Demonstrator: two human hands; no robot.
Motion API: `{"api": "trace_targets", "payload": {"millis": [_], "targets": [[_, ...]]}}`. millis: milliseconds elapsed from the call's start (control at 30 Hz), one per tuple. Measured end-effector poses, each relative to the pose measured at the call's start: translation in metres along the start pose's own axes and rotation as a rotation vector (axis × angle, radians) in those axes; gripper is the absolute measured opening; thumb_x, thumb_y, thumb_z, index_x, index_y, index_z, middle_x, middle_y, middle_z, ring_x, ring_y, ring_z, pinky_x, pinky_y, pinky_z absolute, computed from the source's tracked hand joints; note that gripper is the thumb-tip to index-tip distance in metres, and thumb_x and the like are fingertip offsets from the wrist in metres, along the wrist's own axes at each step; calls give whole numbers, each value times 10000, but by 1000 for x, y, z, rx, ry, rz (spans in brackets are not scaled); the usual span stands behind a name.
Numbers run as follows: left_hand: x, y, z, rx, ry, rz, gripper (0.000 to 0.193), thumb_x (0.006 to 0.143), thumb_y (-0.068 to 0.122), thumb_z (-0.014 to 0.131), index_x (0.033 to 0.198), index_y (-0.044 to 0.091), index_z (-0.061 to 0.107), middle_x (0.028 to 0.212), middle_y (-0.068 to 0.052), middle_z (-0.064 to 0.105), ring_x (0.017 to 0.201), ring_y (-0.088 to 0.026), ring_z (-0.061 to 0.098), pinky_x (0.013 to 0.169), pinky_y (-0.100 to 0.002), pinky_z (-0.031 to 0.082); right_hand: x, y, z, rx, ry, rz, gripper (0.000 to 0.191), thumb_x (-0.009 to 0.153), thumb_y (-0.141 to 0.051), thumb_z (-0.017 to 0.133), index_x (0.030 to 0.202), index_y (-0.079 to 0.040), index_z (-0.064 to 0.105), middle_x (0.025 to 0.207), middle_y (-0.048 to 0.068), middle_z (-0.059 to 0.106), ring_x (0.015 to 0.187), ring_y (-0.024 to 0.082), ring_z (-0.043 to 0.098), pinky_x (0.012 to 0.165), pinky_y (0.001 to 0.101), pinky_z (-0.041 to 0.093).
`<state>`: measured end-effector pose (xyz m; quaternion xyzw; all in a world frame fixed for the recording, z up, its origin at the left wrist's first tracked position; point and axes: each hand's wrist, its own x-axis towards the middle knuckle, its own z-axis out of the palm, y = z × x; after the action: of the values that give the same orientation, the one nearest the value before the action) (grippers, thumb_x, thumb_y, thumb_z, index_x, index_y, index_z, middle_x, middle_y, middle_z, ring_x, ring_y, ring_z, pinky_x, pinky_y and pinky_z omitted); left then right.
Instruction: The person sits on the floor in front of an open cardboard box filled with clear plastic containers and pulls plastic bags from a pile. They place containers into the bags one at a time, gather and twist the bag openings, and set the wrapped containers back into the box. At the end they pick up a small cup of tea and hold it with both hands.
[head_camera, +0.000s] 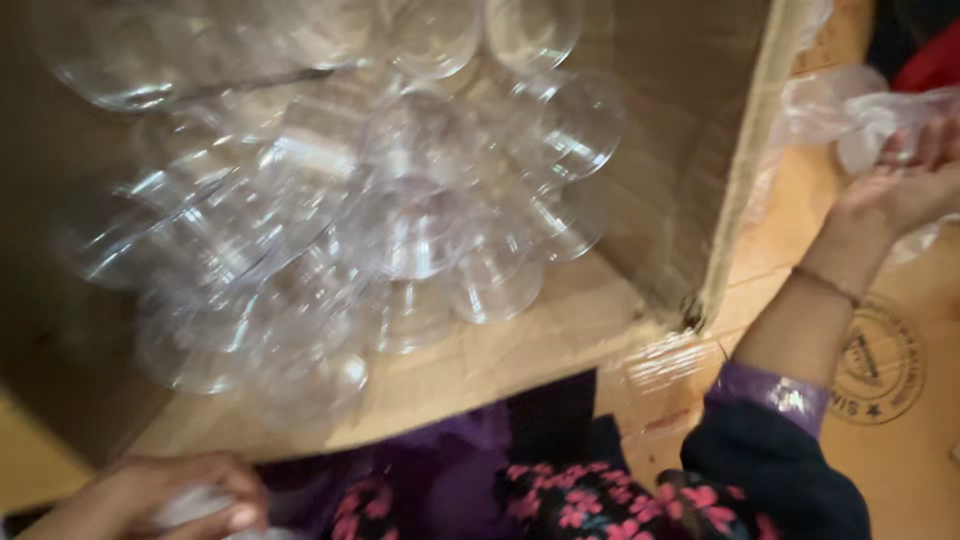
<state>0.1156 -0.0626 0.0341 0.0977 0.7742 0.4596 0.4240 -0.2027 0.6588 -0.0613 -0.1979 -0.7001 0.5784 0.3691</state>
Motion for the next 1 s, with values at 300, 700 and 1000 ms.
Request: {"api": "trace_targets", "payload": {"millis": [300, 700, 1000], "targets": [[62, 31, 15, -19, 532, 272, 314, 965, 313, 616, 1115, 103, 794, 1065, -62, 821, 995, -154, 765, 895, -318, 567, -318, -199, 53, 341, -533, -296, 140, 1135, -113, 580, 1215, -40, 668, 1205, 80, 705, 1189, 170, 685, 1139, 343, 554], [79, 5, 24, -598, 706, 513, 233, 937, 201, 742, 1073, 15, 781, 1001, -34, 772, 929, -93, 669, 845, -267, 517, -456, -216, 97, -79, -1280, 11, 165, 960, -144, 708, 1045, -16, 768, 890, -10, 767, 838, 104, 664, 772, 259, 545], [59, -24, 56, -960, 565, 515, 303, 1000, 291, 664, 1090, 2, 681, 952, -1, 686, 874, -82, 627, 793, -272, 521, -473, -192, 76, 534, -1380, 695, 246, 1051, -198, 703, 885, -18, 685, 836, 19, 649, 741, 82, 527, 680, 265, 440]]}}
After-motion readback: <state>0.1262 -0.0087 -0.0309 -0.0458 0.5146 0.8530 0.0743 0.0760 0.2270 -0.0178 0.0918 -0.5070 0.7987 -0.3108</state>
